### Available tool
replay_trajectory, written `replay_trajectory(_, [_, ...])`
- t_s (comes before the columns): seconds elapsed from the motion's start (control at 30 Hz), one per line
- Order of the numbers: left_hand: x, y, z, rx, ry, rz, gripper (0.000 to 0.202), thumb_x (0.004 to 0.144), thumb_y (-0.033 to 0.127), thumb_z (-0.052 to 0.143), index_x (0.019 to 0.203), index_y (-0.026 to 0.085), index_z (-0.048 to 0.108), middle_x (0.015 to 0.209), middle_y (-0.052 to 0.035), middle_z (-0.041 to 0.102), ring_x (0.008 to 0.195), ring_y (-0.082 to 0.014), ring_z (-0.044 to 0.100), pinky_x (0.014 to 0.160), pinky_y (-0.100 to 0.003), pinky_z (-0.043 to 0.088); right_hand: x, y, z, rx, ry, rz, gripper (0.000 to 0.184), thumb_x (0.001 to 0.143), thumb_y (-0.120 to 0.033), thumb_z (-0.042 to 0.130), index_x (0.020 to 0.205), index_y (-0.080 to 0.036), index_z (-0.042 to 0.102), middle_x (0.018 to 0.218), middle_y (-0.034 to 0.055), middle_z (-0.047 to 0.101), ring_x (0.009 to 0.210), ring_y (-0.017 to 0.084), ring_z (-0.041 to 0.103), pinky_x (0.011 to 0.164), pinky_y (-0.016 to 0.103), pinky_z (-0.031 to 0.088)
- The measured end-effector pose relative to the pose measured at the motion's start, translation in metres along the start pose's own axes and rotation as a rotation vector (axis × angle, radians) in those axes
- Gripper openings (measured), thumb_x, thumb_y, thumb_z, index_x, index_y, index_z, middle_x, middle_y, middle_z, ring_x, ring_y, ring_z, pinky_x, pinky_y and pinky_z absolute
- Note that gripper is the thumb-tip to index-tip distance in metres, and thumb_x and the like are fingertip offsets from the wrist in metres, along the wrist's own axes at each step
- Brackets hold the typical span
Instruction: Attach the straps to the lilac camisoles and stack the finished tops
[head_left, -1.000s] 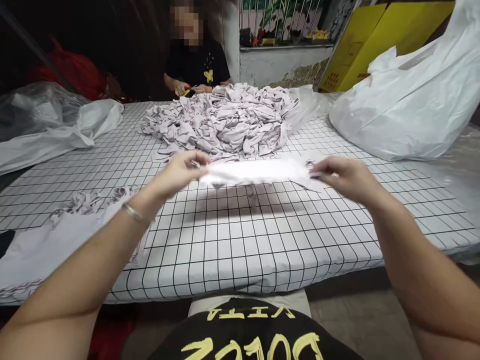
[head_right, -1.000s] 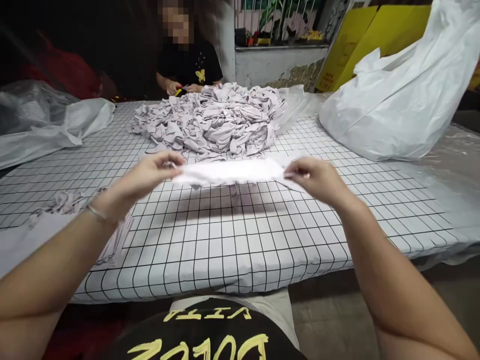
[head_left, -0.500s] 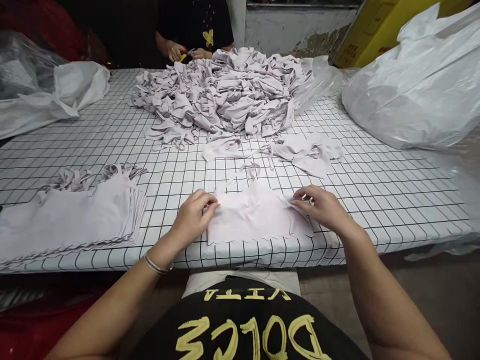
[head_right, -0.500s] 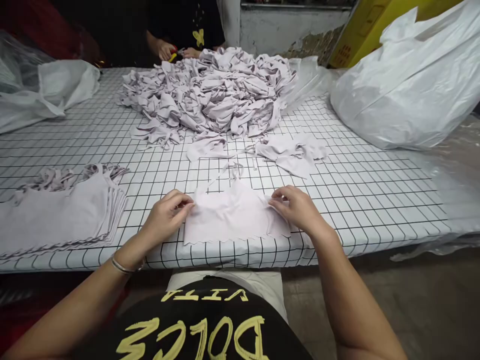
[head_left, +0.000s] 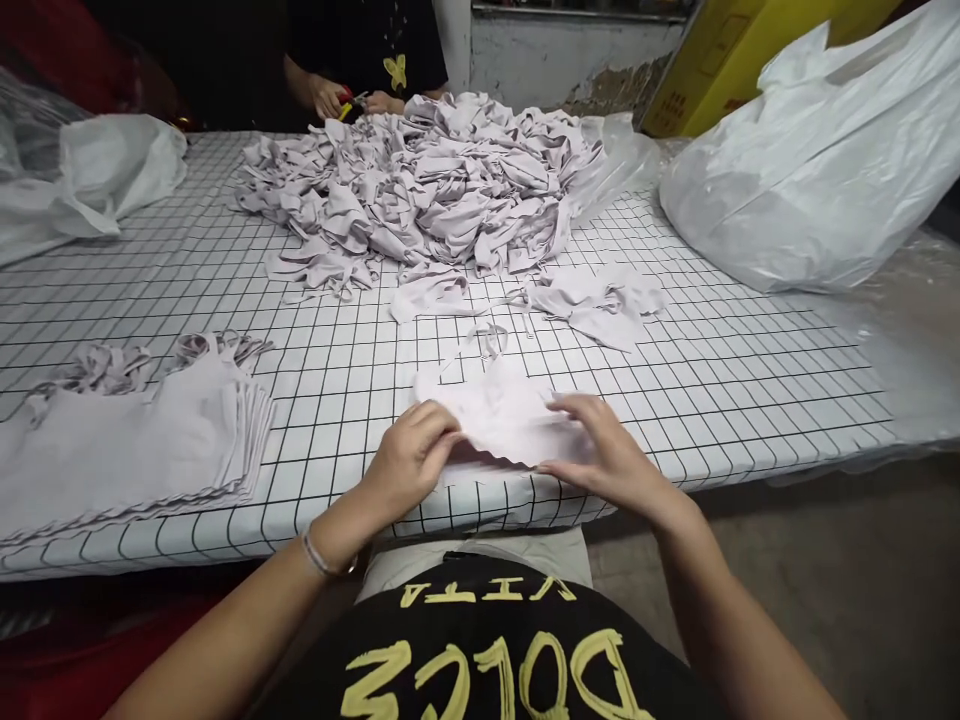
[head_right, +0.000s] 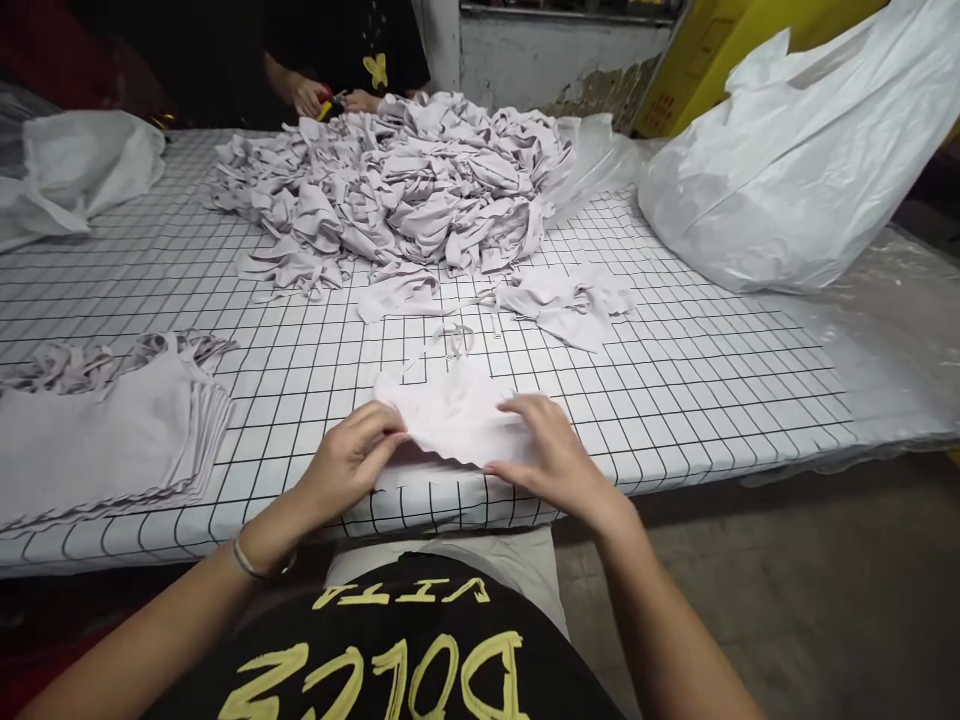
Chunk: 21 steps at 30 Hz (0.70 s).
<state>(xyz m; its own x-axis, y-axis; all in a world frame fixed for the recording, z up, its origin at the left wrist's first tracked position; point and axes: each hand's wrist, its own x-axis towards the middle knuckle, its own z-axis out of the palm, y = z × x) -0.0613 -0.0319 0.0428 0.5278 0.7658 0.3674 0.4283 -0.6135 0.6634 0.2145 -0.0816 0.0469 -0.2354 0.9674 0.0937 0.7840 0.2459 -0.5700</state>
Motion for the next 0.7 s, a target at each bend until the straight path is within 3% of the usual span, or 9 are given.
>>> replay_trajectory(0.07, [0.021,0.012,-0.001,0.108,0.066,0.086,0.013,0.095,0.018,0.043,0.085,0.019,0.052,0.078,-0.0024,0.057,0.074,-0.0154,0.052,0.069,-0.032,0.045,0.030,-0.029,0.008,-0.038,0.072,-0.164,0.064,0.080,-0.042,0.066,0.135,-0.024,0.039,0.127,0.0119,0.054,0.113,0.028,0.053,0.090,0.042,0.048])
replay_trajectory(0.17, [0.053,0.025,0.003,0.248,0.297,0.077,0.005,0.092,0.019,0.046,0.094,0.019,0.050,0.085,-0.0034,0.058,0.081,-0.0177,0.054,0.078,-0.036,0.044,0.081,-0.064,0.006,-0.162,0.214,-0.201,0.039,0.087,-0.026,0.052,0.125,-0.020,0.047,0.108,0.0096,0.065,0.090,0.023,0.061,0.072,0.033,0.048])
replay_trajectory(0.27, [0.076,0.029,0.012,0.237,0.463,-0.050,0.043,0.083,0.022,0.058,0.123,0.021,0.041,0.113,-0.0091,0.055,0.105,-0.0237,0.053,0.092,-0.042,0.041,0.119,-0.086,-0.022,-0.286,0.355,-0.156,0.021,0.085,-0.022,0.051,0.106,-0.020,0.054,0.088,0.0056,0.066,0.079,0.020,0.061,0.065,0.029,0.043])
replay_trajectory(0.33, [0.085,0.030,0.022,0.188,0.445,-0.108,0.065,0.079,0.022,0.061,0.136,0.024,0.029,0.130,-0.0121,0.047,0.120,-0.0273,0.046,0.097,-0.044,0.040,0.134,-0.094,-0.049,-0.334,0.441,-0.178,0.017,0.085,-0.022,0.052,0.102,-0.020,0.055,0.084,0.0041,0.064,0.080,0.020,0.061,0.067,0.029,0.041])
replay_trajectory(0.4, [0.091,0.031,0.032,0.151,0.418,-0.121,0.071,0.078,0.022,0.062,0.138,0.026,0.024,0.137,-0.0126,0.041,0.128,-0.0287,0.039,0.101,-0.046,0.037,0.142,-0.100,-0.077,-0.356,0.511,-0.216,0.014,0.086,-0.024,0.053,0.099,-0.020,0.054,0.082,0.0031,0.061,0.083,0.021,0.060,0.068,0.030,0.041])
replay_trajectory(0.5, [0.098,0.036,0.047,0.060,0.488,-0.105,0.068,0.080,0.029,0.064,0.135,0.026,0.025,0.138,-0.0135,0.038,0.130,-0.0285,0.036,0.105,-0.047,0.035,0.149,-0.109,-0.112,-0.394,0.572,-0.215,0.013,0.085,-0.028,0.058,0.092,-0.019,0.053,0.080,0.0023,0.059,0.083,0.021,0.059,0.069,0.031,0.041])
replay_trajectory(0.6, [0.103,0.038,0.062,-0.044,0.544,-0.091,0.067,0.077,0.034,0.069,0.130,0.024,0.029,0.133,-0.0146,0.040,0.127,-0.0280,0.038,0.104,-0.047,0.036,0.154,-0.118,-0.139,-0.462,0.595,-0.120,0.013,0.080,-0.024,0.064,0.084,-0.020,0.052,0.079,0.0028,0.058,0.079,0.021,0.057,0.067,0.031,0.041])
replay_trajectory(0.7, [0.106,0.030,0.069,-0.076,0.422,-0.135,0.052,0.079,0.023,0.065,0.122,0.023,0.037,0.125,-0.0126,0.046,0.119,-0.0272,0.045,0.097,-0.046,0.041,0.153,-0.122,-0.161,-0.500,0.625,-0.031,0.018,0.076,-0.019,0.068,0.078,-0.021,0.050,0.080,0.0036,0.059,0.078,0.020,0.055,0.065,0.031,0.040])
